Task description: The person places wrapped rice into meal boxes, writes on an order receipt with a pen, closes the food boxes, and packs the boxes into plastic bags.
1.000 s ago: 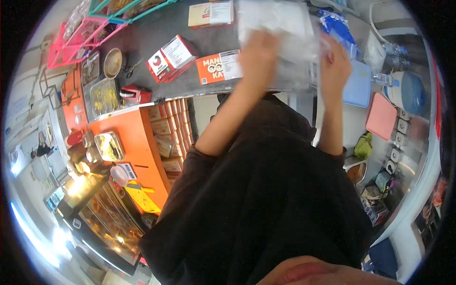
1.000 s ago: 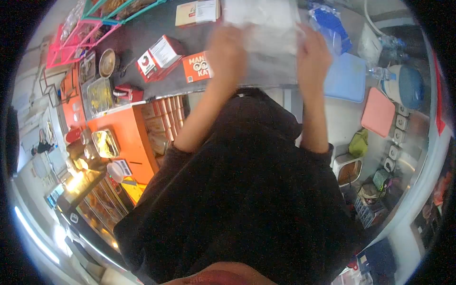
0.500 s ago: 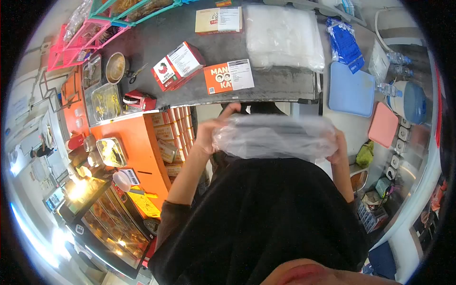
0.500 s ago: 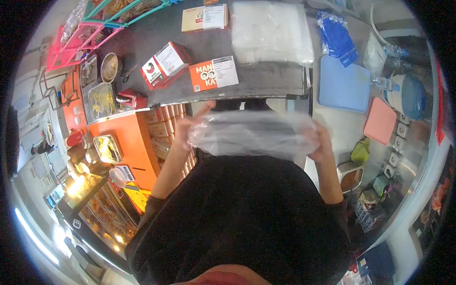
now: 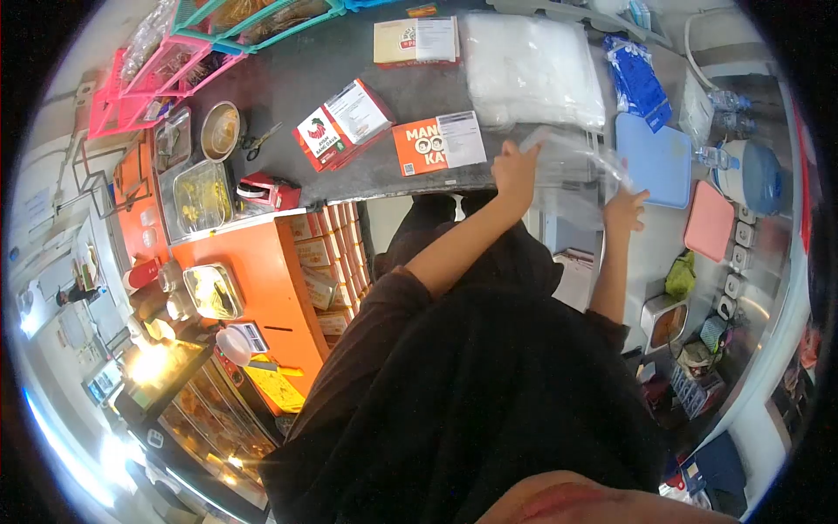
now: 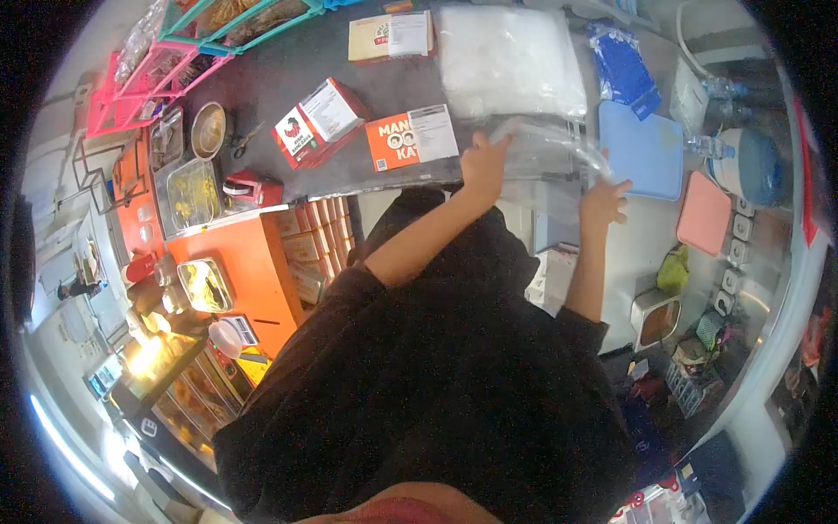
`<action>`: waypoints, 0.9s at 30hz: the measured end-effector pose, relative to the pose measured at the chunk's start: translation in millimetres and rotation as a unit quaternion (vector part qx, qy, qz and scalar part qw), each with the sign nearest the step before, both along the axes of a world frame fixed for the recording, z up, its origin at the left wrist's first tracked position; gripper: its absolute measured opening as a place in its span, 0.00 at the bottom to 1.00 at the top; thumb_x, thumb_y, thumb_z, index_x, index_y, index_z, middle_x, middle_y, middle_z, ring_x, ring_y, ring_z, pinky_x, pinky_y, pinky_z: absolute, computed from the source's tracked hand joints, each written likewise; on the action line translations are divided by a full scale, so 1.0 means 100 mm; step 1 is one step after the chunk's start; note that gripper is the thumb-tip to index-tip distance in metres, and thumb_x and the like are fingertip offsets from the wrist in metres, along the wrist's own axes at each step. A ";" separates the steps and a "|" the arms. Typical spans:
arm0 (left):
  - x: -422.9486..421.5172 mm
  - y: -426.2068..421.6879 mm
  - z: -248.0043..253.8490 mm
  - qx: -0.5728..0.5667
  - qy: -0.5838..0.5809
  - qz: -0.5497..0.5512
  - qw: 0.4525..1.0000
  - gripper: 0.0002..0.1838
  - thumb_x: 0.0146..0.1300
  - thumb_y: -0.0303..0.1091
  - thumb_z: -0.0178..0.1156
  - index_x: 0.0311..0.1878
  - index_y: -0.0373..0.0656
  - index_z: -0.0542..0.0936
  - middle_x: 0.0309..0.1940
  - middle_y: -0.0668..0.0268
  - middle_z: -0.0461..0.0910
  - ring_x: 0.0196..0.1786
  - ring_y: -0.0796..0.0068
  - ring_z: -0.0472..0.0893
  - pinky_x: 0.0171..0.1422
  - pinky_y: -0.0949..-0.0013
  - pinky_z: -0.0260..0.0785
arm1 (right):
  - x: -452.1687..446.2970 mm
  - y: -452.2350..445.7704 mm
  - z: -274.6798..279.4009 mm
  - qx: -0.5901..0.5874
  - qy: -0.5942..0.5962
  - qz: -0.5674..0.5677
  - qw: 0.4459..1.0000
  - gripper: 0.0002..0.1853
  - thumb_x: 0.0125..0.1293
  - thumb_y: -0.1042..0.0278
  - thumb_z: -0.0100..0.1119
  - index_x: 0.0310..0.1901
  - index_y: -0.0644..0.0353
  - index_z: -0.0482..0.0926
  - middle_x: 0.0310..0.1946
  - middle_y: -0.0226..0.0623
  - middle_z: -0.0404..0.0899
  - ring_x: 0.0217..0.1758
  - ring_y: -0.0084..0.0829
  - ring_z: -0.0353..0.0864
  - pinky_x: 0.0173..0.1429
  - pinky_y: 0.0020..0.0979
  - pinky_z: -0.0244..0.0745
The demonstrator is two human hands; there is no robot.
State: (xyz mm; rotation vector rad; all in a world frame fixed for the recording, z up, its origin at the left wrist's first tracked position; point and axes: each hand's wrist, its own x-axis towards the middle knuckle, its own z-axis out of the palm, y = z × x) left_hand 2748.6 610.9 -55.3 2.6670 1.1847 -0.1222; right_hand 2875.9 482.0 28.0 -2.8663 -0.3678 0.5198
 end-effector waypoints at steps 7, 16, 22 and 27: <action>-0.53 -0.16 -0.83 -0.222 -0.415 -0.066 0.880 0.18 0.61 0.41 0.56 0.53 0.46 0.74 0.33 0.60 0.78 0.32 0.58 0.83 0.33 0.54 0.72 | -1.45 1.81 -0.21 0.163 -0.112 0.543 0.816 0.48 0.48 0.62 0.71 0.72 0.37 0.57 0.63 0.50 0.63 0.65 0.48 0.65 0.60 0.69 0.56; -1.06 0.37 -0.20 -0.303 -0.044 -0.001 0.952 0.21 0.54 0.36 0.62 0.52 0.42 0.75 0.47 0.52 0.79 0.46 0.53 0.82 0.51 0.56 0.76 | -1.27 2.31 -0.07 0.097 -0.047 0.743 0.661 0.63 0.30 0.70 0.75 0.72 0.39 0.49 0.64 0.53 0.59 0.62 0.48 0.63 0.60 0.53 0.59; -1.52 0.80 -0.70 -0.123 -0.349 -0.182 0.911 0.25 0.56 0.27 0.58 0.59 0.44 0.71 0.57 0.51 0.74 0.52 0.49 0.79 0.55 0.55 0.74 | -1.05 1.80 0.97 0.353 0.230 0.559 0.714 0.60 0.33 0.65 0.77 0.69 0.54 0.49 0.60 0.48 0.61 0.67 0.45 0.61 0.71 0.46 0.55; -1.72 1.26 -0.59 -0.337 -0.366 -0.104 0.861 0.31 0.55 0.21 0.54 0.65 0.44 0.65 0.65 0.53 0.65 0.56 0.46 0.75 0.59 0.54 0.71 | -1.34 1.35 -0.13 0.469 0.186 0.443 0.741 0.52 0.37 0.61 0.78 0.64 0.57 0.55 0.62 0.48 0.59 0.69 0.51 0.57 0.73 0.44 0.52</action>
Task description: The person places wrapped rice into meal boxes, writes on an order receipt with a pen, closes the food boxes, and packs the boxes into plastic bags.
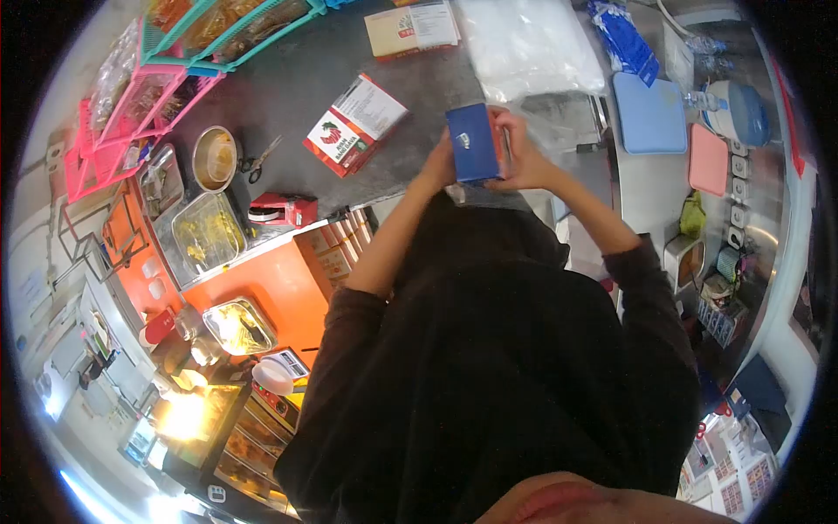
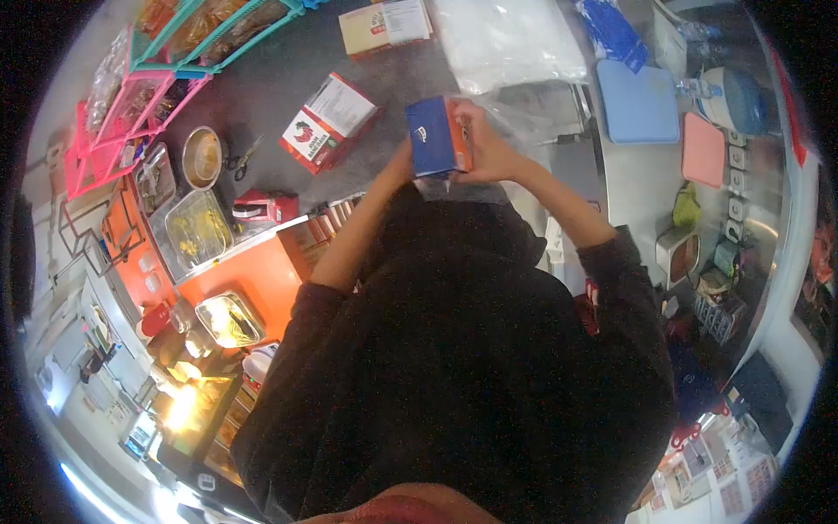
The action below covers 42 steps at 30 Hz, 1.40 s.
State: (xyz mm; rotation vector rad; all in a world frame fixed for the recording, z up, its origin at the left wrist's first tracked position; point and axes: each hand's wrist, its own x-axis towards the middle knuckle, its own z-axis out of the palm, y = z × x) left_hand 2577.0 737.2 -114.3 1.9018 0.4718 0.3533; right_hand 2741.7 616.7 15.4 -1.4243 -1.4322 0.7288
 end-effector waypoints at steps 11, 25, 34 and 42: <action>0.08 -0.09 0.94 0.096 0.311 0.032 0.945 0.47 0.48 0.13 0.53 0.74 0.43 0.48 0.77 0.56 0.34 0.69 0.40 0.59 0.58 0.51 0.72 | 0.28 0.21 -0.21 -0.328 -0.077 -0.033 0.941 0.47 0.37 0.69 0.70 0.66 0.45 0.65 0.63 0.49 0.63 0.68 0.47 0.60 0.70 0.58 0.47; -0.06 -0.02 1.02 -0.008 0.253 -0.019 0.967 0.50 0.44 0.17 0.60 0.74 0.40 0.50 0.75 0.43 0.37 0.76 0.45 0.45 0.77 0.55 0.47 | 0.25 0.11 -0.73 -0.216 -0.347 0.153 0.900 0.36 0.55 0.59 0.60 0.69 0.43 0.64 0.66 0.43 0.64 0.68 0.40 0.64 0.72 0.46 0.55; 0.17 -0.20 1.04 -0.030 0.306 0.076 0.949 0.44 0.49 0.26 0.66 0.71 0.44 0.60 0.76 0.47 0.33 0.76 0.38 0.31 0.77 0.50 0.42 | 1.26 -0.68 -0.76 0.021 -0.774 0.238 0.587 0.13 0.68 0.64 0.44 0.44 0.63 0.76 0.48 0.37 0.77 0.60 0.40 0.71 0.77 0.41 0.49; 0.91 -0.47 0.83 0.249 0.468 0.057 0.846 0.48 0.43 0.63 0.66 0.67 0.49 0.67 0.76 0.57 0.42 0.77 0.42 0.35 0.69 0.24 0.36 | 1.41 -0.59 -1.22 -0.089 -0.535 0.374 0.752 0.07 0.55 0.65 0.54 0.23 0.47 0.82 0.30 0.32 0.80 0.48 0.36 0.77 0.76 0.55 0.43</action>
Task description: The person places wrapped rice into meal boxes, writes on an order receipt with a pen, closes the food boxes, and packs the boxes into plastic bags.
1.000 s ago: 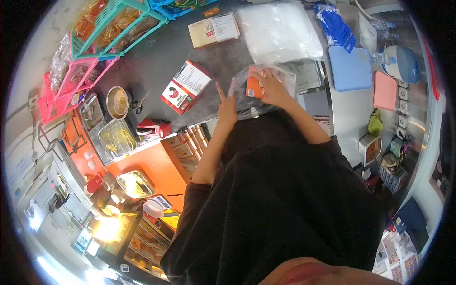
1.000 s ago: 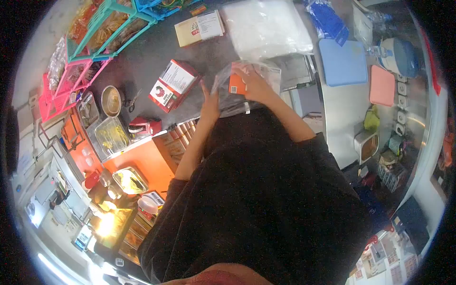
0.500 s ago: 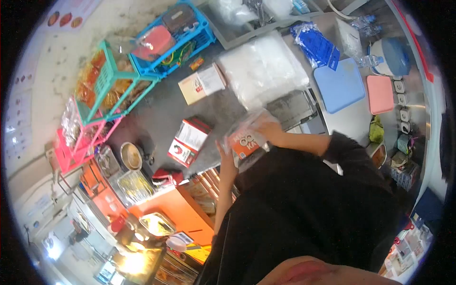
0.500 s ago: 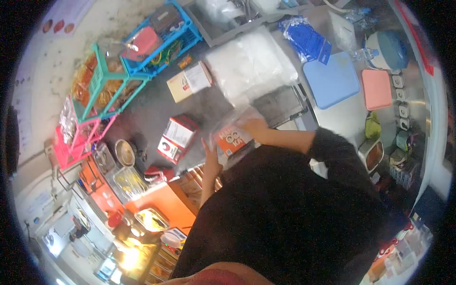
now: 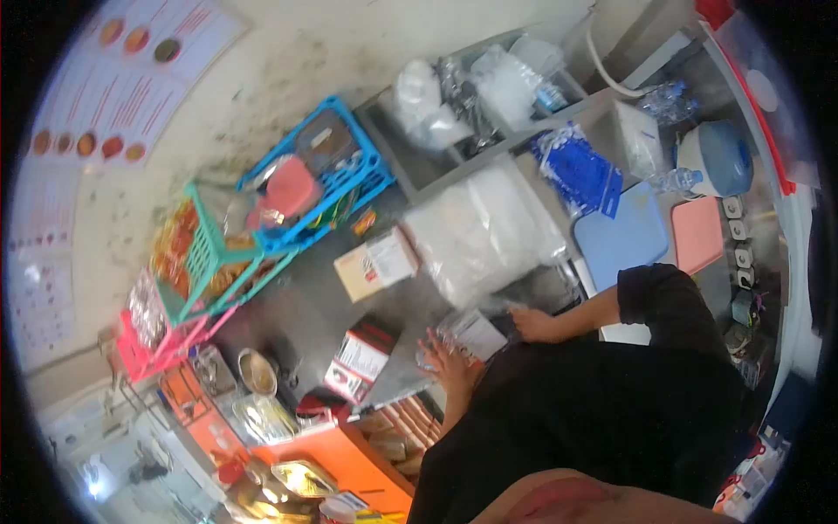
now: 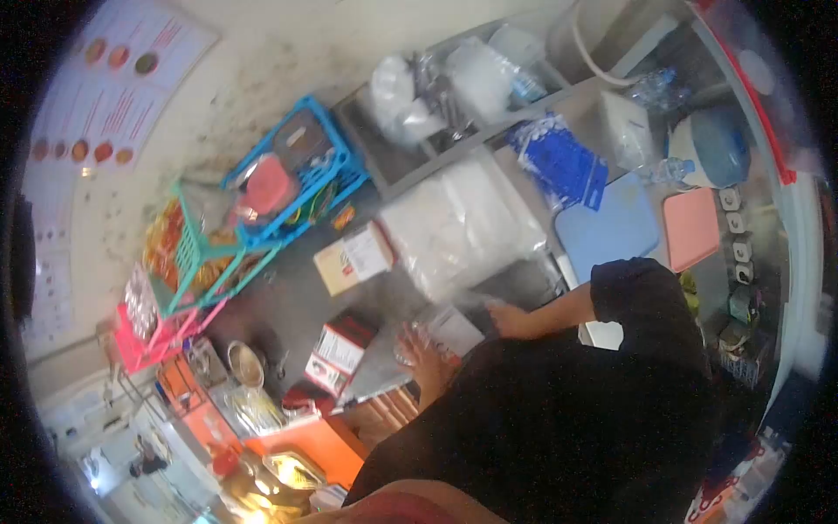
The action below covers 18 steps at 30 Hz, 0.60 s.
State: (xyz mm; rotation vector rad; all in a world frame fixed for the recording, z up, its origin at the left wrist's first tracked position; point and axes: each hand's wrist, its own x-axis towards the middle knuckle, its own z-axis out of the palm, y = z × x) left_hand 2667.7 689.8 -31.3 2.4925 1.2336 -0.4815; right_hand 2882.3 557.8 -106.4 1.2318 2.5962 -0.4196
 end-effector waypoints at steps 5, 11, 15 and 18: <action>-0.05 -0.14 -0.17 -0.088 -0.036 0.058 0.994 0.53 0.45 0.65 0.64 0.70 0.42 0.61 0.75 0.57 0.45 0.76 0.40 0.40 0.71 0.29 0.40 | 0.60 1.11 1.69 -0.405 0.162 0.015 0.900 0.08 0.57 0.69 0.56 0.27 0.55 0.85 0.31 0.36 0.82 0.43 0.39 0.80 0.59 0.44 0.66; -0.17 -0.05 0.05 -0.083 -0.103 0.086 0.988 0.45 0.52 0.53 0.66 0.70 0.43 0.61 0.72 0.50 0.51 0.75 0.35 0.42 0.73 0.33 0.40 | 1.81 2.52 2.43 0.109 0.520 -0.381 0.757 0.08 0.58 0.76 0.54 0.39 0.59 0.79 0.30 0.37 0.78 0.33 0.35 0.76 0.45 0.32 0.72; -0.18 0.30 0.96 -0.276 0.145 0.189 0.931 0.37 0.51 0.20 0.57 0.68 0.44 0.64 0.72 0.45 0.53 0.72 0.35 0.50 0.75 0.48 0.47 | 1.88 3.39 1.11 0.435 0.135 -0.542 0.706 0.14 0.54 0.69 0.63 0.44 0.57 0.78 0.44 0.39 0.74 0.48 0.39 0.73 0.45 0.36 0.70; -1.09 0.87 1.00 -0.496 -0.153 0.260 0.814 0.35 0.50 0.15 0.51 0.66 0.40 0.67 0.67 0.48 0.63 0.71 0.50 0.59 0.74 0.57 0.52 | 2.10 3.71 0.58 0.428 -0.022 -0.535 0.728 0.20 0.51 0.66 0.67 0.48 0.56 0.77 0.50 0.41 0.70 0.55 0.44 0.69 0.46 0.37 0.71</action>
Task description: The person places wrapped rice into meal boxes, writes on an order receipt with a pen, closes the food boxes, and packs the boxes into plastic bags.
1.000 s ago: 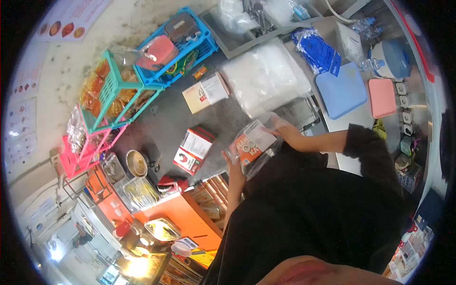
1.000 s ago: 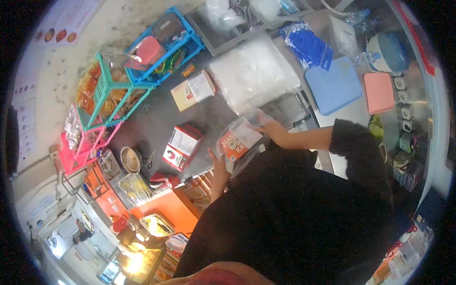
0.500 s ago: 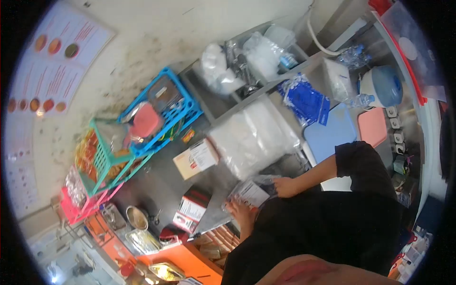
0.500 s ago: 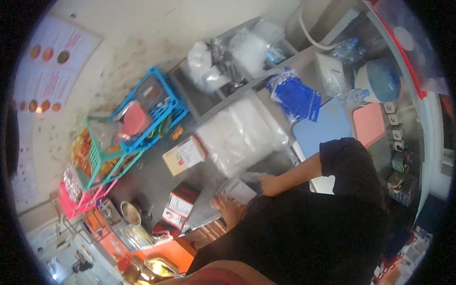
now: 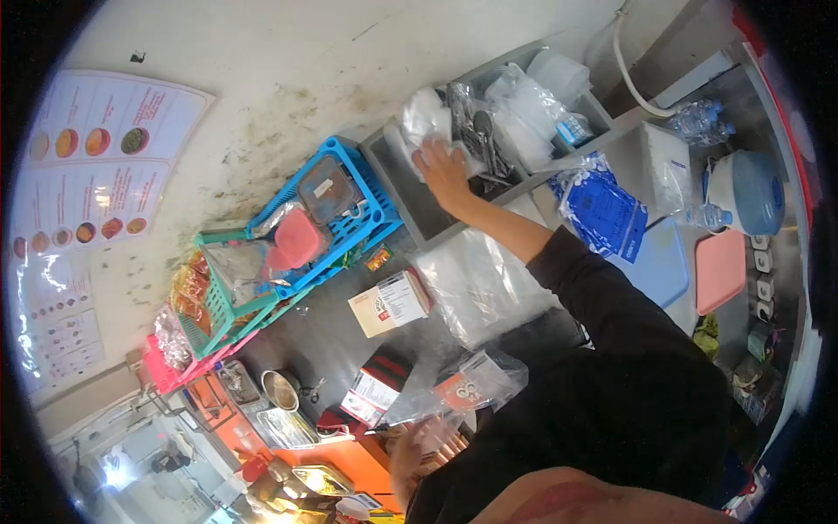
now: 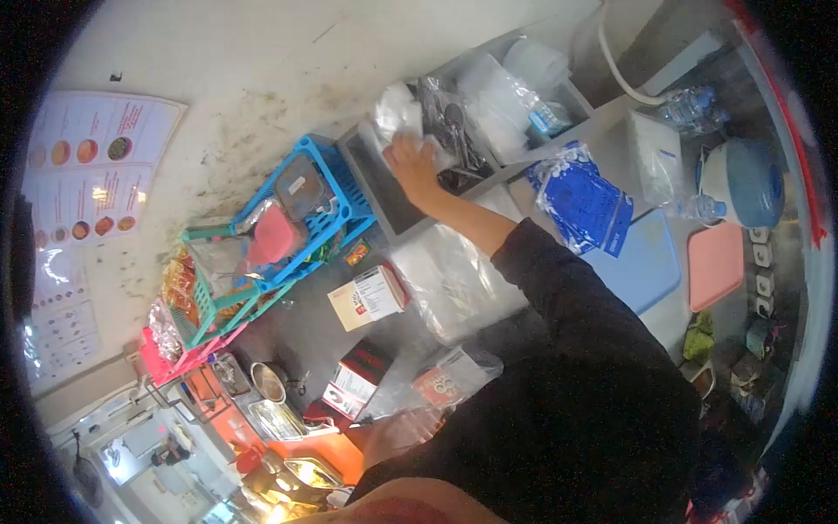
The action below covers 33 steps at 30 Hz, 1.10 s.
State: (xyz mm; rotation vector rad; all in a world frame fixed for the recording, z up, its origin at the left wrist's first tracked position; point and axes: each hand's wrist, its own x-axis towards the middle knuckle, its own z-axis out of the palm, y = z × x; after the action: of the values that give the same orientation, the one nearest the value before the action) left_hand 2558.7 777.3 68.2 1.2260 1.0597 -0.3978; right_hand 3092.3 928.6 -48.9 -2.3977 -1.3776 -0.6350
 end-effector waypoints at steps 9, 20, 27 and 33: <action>2.78 1.05 0.65 0.244 -0.253 0.243 0.904 0.20 0.68 0.29 0.52 0.62 0.35 0.70 0.63 0.59 0.70 0.59 0.67 0.75 0.63 0.68 0.66 | 0.29 -0.48 0.84 0.266 0.388 0.079 0.879 0.09 0.55 0.76 0.64 0.39 0.64 0.79 0.37 0.41 0.76 0.41 0.43 0.77 0.43 0.36 0.72; 4.69 2.01 -0.01 0.192 -0.303 0.208 0.910 0.13 0.58 0.34 0.68 0.44 0.40 0.81 0.35 0.70 0.82 0.37 0.84 0.77 0.43 0.76 0.66 | 0.15 -0.59 0.58 0.221 0.353 0.119 0.901 0.12 0.66 0.70 0.54 0.45 0.69 0.78 0.44 0.42 0.70 0.40 0.41 0.71 0.47 0.39 0.68; 4.50 2.15 -0.09 0.245 -0.305 0.121 0.912 0.06 0.58 0.31 0.68 0.33 0.39 0.82 0.26 0.76 0.78 0.27 0.89 0.68 0.31 0.80 0.55 | 0.24 -0.57 0.47 0.277 0.559 0.138 0.769 0.16 0.70 0.66 0.44 0.43 0.68 0.79 0.46 0.40 0.71 0.40 0.35 0.72 0.47 0.33 0.68; 4.54 2.19 -0.22 0.186 -0.363 0.259 0.876 0.10 0.58 0.32 0.69 0.26 0.44 0.76 0.21 0.77 0.74 0.24 0.90 0.67 0.27 0.81 0.52 | 0.37 -0.60 0.52 0.276 0.699 0.084 0.654 0.18 0.72 0.58 0.45 0.57 0.51 0.79 0.45 0.32 0.72 0.40 0.25 0.71 0.41 0.25 0.71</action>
State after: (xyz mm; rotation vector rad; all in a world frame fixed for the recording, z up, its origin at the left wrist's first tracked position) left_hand 3012.6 996.0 46.7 1.2103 0.7603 0.6769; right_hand 3128.8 868.9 3.2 -1.3874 -0.4874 0.7164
